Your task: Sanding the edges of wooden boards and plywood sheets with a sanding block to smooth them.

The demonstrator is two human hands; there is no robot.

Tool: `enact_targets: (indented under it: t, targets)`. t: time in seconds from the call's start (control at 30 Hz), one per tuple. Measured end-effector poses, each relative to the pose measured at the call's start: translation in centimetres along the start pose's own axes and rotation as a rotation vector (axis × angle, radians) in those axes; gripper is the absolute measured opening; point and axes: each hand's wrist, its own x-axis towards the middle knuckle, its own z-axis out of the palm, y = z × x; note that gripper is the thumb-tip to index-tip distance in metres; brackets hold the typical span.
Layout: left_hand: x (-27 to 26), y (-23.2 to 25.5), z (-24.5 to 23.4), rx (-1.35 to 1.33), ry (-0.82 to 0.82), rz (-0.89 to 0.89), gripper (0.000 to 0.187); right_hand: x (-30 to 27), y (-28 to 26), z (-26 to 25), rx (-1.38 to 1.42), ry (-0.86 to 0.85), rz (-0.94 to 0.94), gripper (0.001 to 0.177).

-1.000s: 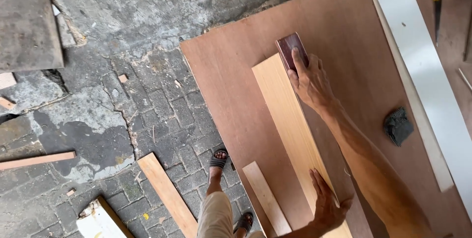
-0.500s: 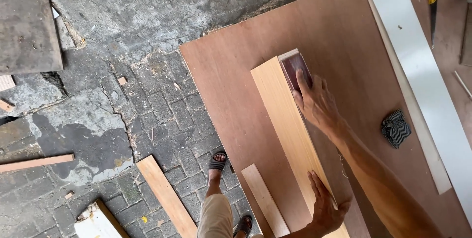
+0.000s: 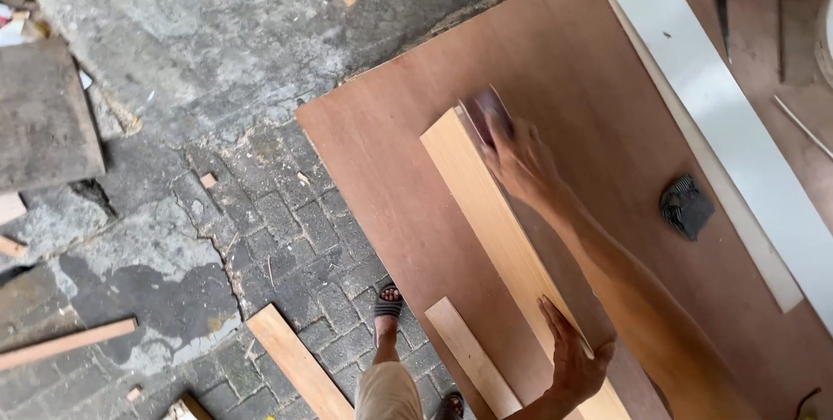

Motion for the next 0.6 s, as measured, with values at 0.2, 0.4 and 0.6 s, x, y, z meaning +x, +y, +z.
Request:
enact_targets:
  t: [0.2, 0.4, 0.6]
  targets:
    - [0.7, -3.2, 0.1, 0.107, -0.001, 0.196, 0.143, -0.6, -0.3, 0.5, -0.396, 0.274, -0.043, 0.061]
    - [3.1, -6.9, -0.2, 0.207, 0.041, 0.164, 0.112, -19.1, 4.5, -1.2, 0.072, 0.026, 0.267, 0.060]
    - [6.8, -11.6, -1.2, 0.491, 0.138, 0.563, 0.127, -44.9, 7.0, -5.4, 0.380, 0.467, 0.773, 0.058]
